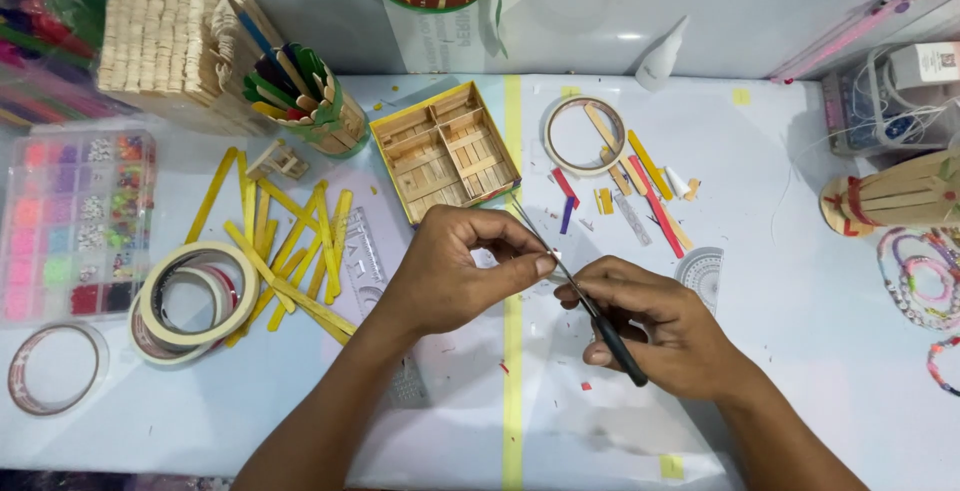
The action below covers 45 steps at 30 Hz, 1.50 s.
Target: Applying colorful decorative strips to a small wooden box using double-sided tape, scissors, and a utility knife.
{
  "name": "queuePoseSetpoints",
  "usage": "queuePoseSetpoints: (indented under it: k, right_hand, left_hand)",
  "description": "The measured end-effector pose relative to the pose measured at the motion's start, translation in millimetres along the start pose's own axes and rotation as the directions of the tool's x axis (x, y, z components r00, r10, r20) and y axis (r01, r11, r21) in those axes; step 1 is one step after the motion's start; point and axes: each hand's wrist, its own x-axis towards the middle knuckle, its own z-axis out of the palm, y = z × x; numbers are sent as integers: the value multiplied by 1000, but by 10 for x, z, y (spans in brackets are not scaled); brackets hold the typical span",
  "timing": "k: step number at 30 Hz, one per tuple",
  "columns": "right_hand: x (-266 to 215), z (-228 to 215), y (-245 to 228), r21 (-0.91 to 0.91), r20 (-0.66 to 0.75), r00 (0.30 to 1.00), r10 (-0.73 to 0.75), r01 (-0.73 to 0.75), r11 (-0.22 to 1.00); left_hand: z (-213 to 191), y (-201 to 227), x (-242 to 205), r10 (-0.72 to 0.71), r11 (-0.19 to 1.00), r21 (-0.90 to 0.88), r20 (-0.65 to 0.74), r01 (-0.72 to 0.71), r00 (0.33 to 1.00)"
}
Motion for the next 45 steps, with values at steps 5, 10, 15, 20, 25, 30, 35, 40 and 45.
queuePoseSetpoints:
  k: [5,10,15,20,25,30,35,40,45]
  right_hand:
    - [8,9,0,-7,1,999,-33,33,999]
    - [-7,10,66,-14,2,999,-51,51,999]
    - [3,61,120,29,-35,994,-101,102,994]
    - [15,125,142,-26,-93,994,-61,59,998]
    - [-7,174,311,129,-188,979,-82,107,986]
    - [49,146,228,-241,-248,950,-191,131,962]
    - [95,213,109,-575,-315,924,-218,-3,818]
    - [82,280,197,-727,-356,880,-313,-51,685]
    - [68,468,292,-784,-413,842,-347,-135,606]
  left_hand:
    - [-12,-3,9,-31,999,-6,12,31,999]
    - [-21,-3,13,-52,998,-18,19,52,998]
    - [8,9,2,-31,999,-38,-16,31,999]
    - [92,4,-18,-45,992,-121,-81,35,996]
    - [130,12,-32,-15,989,-146,-131,-5,991]
    - [125,-21,-7,-59,981,-192,-175,24,983]
    - [32,-43,5,-43,984,-179,-213,4,976]
    - [-17,6,-24,-35,989,-147,-233,1,972]
    - [119,-95,8,117,823,-419,-536,-384,836]
